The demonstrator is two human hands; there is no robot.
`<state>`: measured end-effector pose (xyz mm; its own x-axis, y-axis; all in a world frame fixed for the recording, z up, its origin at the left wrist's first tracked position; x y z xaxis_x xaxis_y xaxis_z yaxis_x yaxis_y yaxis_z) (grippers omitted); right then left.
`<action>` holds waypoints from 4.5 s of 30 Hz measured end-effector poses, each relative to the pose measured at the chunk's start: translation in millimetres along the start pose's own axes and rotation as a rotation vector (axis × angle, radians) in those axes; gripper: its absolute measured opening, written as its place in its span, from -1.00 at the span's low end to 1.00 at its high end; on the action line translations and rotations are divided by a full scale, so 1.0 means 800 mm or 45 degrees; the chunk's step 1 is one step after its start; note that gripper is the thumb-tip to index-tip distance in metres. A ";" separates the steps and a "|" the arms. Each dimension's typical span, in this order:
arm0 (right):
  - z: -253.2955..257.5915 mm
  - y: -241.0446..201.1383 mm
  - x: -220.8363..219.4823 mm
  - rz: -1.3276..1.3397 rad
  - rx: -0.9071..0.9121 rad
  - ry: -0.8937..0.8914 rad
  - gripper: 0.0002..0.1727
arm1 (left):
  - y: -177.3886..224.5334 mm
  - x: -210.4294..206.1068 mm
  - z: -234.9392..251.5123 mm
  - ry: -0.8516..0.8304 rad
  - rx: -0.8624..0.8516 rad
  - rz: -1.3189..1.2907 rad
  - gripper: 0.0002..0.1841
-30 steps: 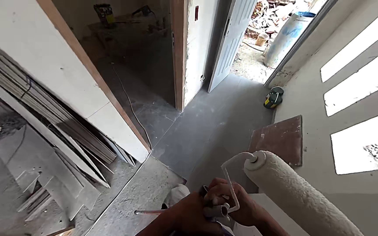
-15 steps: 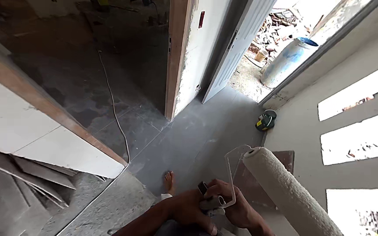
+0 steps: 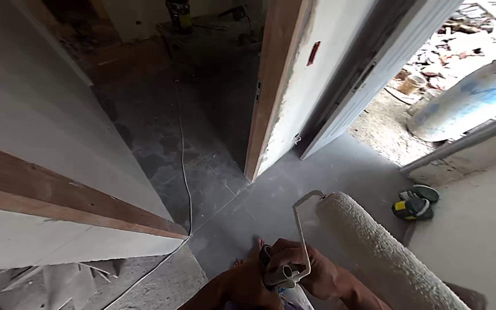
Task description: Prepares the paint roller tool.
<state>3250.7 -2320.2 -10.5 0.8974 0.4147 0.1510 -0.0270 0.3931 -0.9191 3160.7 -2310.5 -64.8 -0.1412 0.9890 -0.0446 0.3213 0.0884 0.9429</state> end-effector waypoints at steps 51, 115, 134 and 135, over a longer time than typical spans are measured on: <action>0.969 0.254 0.360 -0.427 0.306 0.302 -0.70 | 0.203 1.044 -0.070 1.743 -0.366 0.121 -0.25; 0.965 0.131 0.505 -1.145 0.215 -0.010 -0.75 | 0.329 1.112 0.008 1.703 -0.660 0.325 -0.46; 1.086 0.172 0.483 -1.502 -0.592 -0.504 -0.64 | 0.294 1.095 0.051 1.645 -0.475 0.542 -0.47; 1.094 0.179 0.483 -1.509 -0.629 -0.546 -0.60 | 0.288 1.098 0.051 1.650 -0.492 0.507 -0.48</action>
<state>3208.2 -1385.7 235.0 0.0610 0.2914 0.9547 0.9018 0.3940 -0.1778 3148.9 -1416.4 99.5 -0.9205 0.1115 0.3744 0.2994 -0.4144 0.8594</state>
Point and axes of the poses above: each hand's wrist, its own z-axis towards the middle knuckle, its own x-axis out of the back of the hand, y = z × x, the point moved 9 cm from there along z, towards the middle knuckle, and after that the axes turned 9 degrees about x, right-handed, at the moved point
